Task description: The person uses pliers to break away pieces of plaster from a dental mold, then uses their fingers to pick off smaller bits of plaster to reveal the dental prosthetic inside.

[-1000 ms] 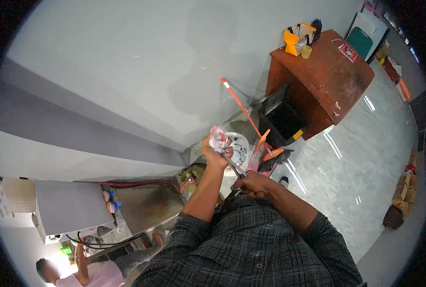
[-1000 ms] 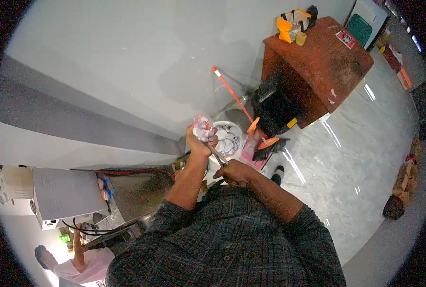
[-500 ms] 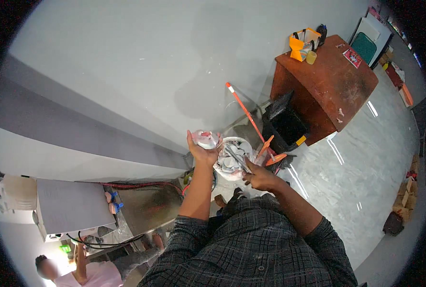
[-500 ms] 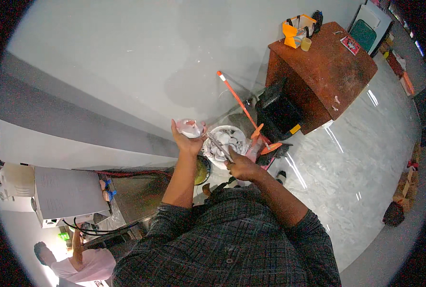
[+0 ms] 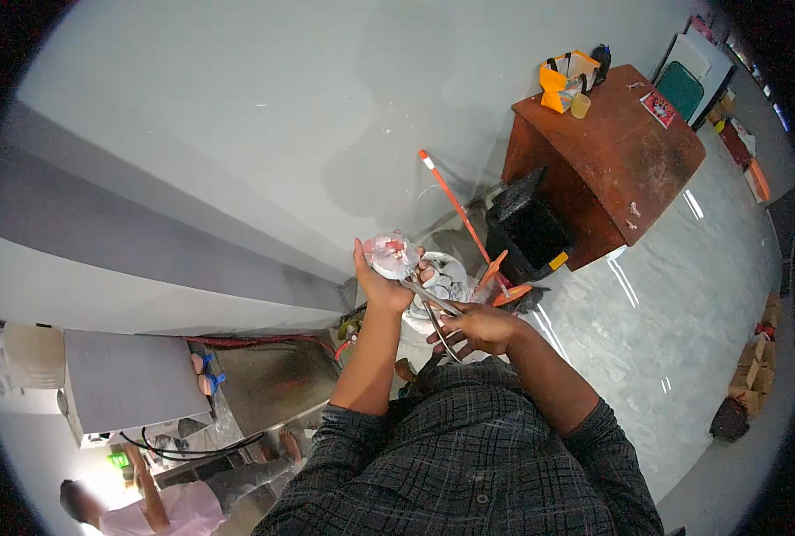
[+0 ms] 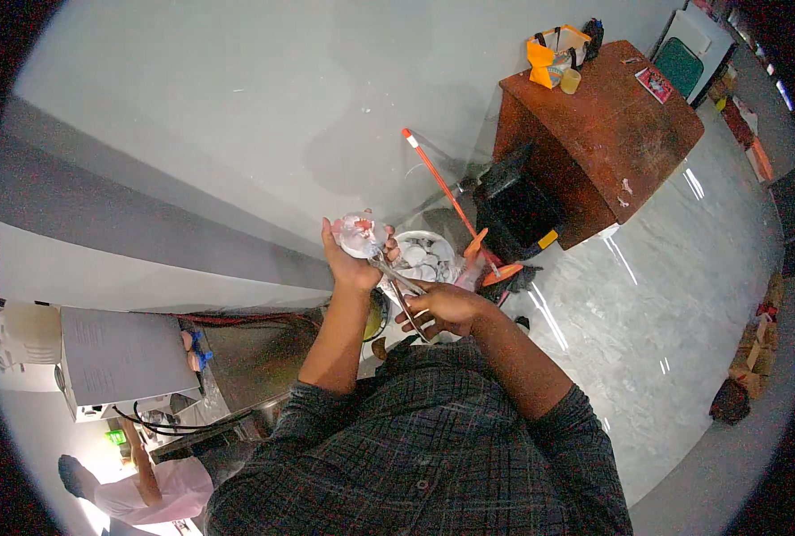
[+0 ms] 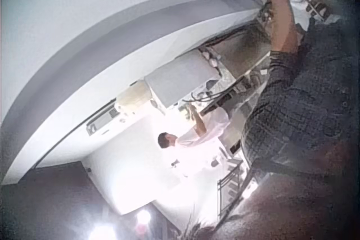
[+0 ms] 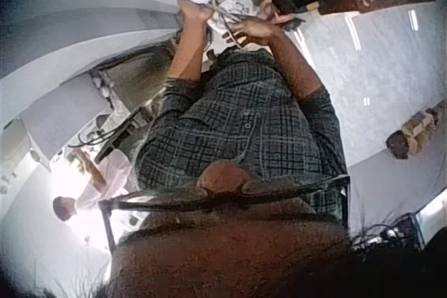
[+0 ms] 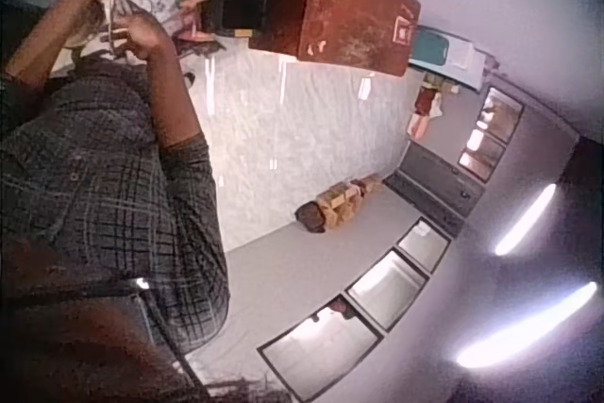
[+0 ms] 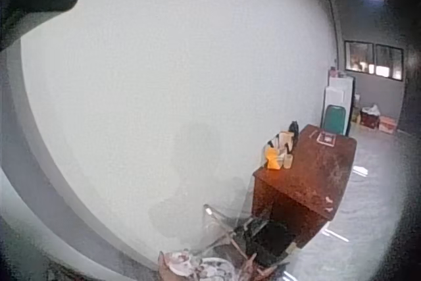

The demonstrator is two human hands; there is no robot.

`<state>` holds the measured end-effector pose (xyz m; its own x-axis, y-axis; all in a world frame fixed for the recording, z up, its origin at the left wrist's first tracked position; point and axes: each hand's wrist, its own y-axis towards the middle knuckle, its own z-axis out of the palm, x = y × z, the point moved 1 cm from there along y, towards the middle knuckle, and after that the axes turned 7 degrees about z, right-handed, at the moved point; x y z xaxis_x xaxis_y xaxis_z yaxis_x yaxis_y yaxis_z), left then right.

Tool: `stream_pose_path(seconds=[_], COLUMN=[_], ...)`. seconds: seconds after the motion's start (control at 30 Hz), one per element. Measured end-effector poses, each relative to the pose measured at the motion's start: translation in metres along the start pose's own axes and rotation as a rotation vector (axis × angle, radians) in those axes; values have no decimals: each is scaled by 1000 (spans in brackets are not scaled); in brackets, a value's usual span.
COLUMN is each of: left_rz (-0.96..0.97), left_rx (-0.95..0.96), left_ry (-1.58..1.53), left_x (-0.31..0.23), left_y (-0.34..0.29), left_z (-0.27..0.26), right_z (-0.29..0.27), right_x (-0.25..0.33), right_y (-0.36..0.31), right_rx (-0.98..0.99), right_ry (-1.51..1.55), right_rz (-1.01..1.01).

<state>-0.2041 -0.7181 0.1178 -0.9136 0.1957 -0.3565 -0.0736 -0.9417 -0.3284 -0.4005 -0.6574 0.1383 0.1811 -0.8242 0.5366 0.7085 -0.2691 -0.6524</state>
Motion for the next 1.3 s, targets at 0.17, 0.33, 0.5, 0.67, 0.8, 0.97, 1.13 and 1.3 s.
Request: stream_pose_path(seconds=[0.17, 0.33, 0.5, 0.67, 0.8, 0.97, 1.13, 1.3], left_rz=[60, 29, 30, -34, 22, 11, 14, 61], left_rx=[-39, -29, 46, 99, 30, 161, 168, 157], left_ry=[1, 15, -31, -64, 17, 22, -120, -274], left_x=[4, 6, 11, 12, 14, -1, 6, 4], left_y=[3, 1, 9, 18, 13, 10, 8, 3], left_z=[2, -1, -14, -32, -19, -23, -11, -22], right_z=[-1, 2, -6, 16, -2, 3, -16, 17], right_x=[-9, -19, -31, -23, -25, -15, -37, -6], right_y=[9, 14, 26, 19, 21, 16, 37, 8], right_rx=[-96, -179, -155, -279, -326, -547, -721, -422], right_ry=[64, -241, -225, -446, -555, -965, -974, -433], right_rz=[38, -136, -51, -75, -185, -219, -240, 13])
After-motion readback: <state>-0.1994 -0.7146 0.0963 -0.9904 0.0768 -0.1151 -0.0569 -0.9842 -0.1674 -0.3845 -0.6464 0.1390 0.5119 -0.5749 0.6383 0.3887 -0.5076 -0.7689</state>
